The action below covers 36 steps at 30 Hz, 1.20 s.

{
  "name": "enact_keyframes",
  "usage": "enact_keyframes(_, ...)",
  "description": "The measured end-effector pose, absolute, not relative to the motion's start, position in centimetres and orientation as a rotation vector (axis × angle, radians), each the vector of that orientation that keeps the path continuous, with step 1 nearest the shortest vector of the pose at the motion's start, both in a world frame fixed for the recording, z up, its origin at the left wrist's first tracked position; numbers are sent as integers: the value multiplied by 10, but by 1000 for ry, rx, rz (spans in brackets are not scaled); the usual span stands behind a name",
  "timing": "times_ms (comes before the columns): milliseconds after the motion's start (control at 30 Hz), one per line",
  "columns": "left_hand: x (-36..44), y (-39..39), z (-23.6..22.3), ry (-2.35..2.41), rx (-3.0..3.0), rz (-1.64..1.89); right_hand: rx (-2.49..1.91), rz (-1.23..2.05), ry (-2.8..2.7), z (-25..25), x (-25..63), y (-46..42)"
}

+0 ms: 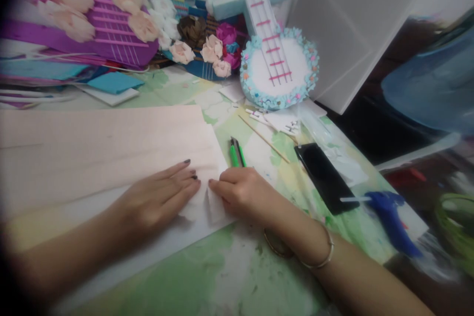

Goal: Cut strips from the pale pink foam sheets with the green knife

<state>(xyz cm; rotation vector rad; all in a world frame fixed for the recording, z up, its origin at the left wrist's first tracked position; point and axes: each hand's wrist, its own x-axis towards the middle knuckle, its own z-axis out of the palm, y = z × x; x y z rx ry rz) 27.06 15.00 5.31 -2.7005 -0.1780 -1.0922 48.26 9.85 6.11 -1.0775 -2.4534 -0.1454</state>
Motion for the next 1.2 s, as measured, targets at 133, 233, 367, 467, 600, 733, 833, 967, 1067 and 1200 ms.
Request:
enact_keyframes(133, 273, 147, 52, -174, -2634, -1091, -1129, -239, -2439, 60, 480, 97)
enact_keyframes(233, 274, 145, 48, -171, -2635, -1111, -1167, -314, -2453, 59, 479, 95)
enact_keyframes(367, 275, 144, 44, -226, -2639, -1097, -1182, -328, -2476, 59, 479, 94)
enact_keyframes(467, 273, 146, 46, -220, -2652, -1022, -1181, -311, -2493, 59, 479, 93)
enact_keyframes(600, 271, 146, 47, -203, -2664, -995, -1166, -318, -2492, 58, 479, 94)
enact_keyframes(733, 271, 145, 46, -195, -2675, -1008, -1132, -305, -2506, 60, 479, 95)
enact_keyframes(833, 271, 145, 47, -188, -2675, -1010, -1113, -291, -2513, 61, 480, 95)
enact_keyframes(967, 271, 147, 48, -173, -2700, -1033, -1096, -254, -2519, 62, 480, 96)
enact_keyframes(1067, 270, 149, 48, -171, -2732, -1051, -1089, -222, -2525, 62, 480, 97)
enact_keyframes(1200, 269, 150, 47, -163, -2764, -1074, -1096, -211, -2525, 62, 480, 97)
